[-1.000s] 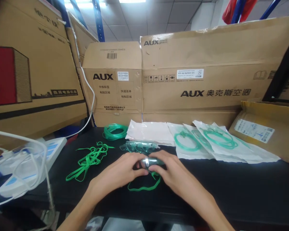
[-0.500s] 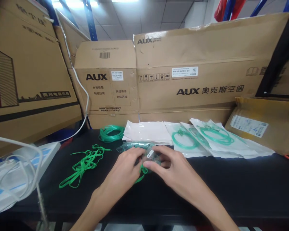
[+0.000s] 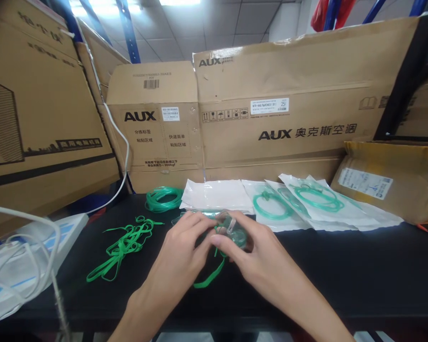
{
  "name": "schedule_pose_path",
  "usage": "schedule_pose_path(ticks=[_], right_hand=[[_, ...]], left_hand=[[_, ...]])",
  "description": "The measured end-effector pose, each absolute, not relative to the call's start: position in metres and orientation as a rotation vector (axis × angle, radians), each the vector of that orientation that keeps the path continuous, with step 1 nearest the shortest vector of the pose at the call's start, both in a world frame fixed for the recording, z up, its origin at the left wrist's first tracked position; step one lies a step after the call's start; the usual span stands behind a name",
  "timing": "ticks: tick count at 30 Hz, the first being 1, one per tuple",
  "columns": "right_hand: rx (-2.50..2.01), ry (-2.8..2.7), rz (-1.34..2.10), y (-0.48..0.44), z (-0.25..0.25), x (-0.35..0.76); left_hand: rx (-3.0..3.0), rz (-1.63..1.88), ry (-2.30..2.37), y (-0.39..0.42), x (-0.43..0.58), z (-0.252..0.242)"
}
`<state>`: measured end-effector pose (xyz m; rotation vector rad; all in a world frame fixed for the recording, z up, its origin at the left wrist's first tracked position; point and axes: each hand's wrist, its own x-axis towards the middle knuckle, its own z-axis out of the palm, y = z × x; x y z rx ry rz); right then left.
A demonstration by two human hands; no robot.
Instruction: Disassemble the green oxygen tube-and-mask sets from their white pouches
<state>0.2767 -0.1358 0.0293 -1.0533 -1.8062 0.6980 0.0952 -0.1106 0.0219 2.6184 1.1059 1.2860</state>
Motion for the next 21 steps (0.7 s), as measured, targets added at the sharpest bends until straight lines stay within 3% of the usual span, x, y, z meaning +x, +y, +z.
schedule_pose_path(ticks=[9,21], right_hand=[[-1.086,-1.773,0.852,-0.139,0.043,0.305],[-1.149,-1.414,0.612,-0.143,0.060,0.347]], left_hand=[[2.522,1.435,1.191,-0.110,0.086,0.028],[2.346,1.560,1.477,-0.093,0.043,0.044]])
